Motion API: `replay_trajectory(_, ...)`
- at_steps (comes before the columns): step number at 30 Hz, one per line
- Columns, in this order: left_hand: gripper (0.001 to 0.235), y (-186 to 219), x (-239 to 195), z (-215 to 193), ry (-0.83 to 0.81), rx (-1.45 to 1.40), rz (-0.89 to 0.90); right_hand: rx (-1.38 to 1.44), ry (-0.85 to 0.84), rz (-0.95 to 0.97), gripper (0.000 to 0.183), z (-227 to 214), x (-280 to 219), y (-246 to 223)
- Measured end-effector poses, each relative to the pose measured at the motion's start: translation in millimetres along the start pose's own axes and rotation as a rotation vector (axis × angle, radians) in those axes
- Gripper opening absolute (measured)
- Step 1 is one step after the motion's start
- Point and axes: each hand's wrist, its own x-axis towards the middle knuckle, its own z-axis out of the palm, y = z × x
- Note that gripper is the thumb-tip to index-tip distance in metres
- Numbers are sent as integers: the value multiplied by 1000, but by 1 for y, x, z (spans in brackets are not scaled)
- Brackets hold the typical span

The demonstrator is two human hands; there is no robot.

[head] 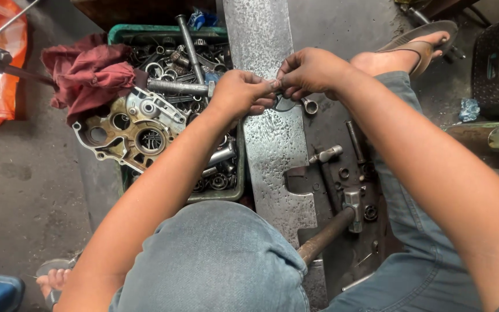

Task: The person sits on the floor at a low metal bench and fits metal bushings into an engine casing, tapping them into place with a hammer. They pick parts from a bin of assorted hardware, press bushings into a cylindrical part by hand, and set finished pieces on the bench.

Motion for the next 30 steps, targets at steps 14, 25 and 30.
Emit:
replay_trajectory(14,17,-19,18,-2,12,-121,-15,-257,-42,-5,6,7,17,-2)
replay_trajectory(25,14,-4,-8,-20,71,147,107,-279,-140,139,17,5,-16,-41)
replay_trajectory(30,19,-22,-25,-21,265,256,248,-255,-273,196,27,14,-10,-36)
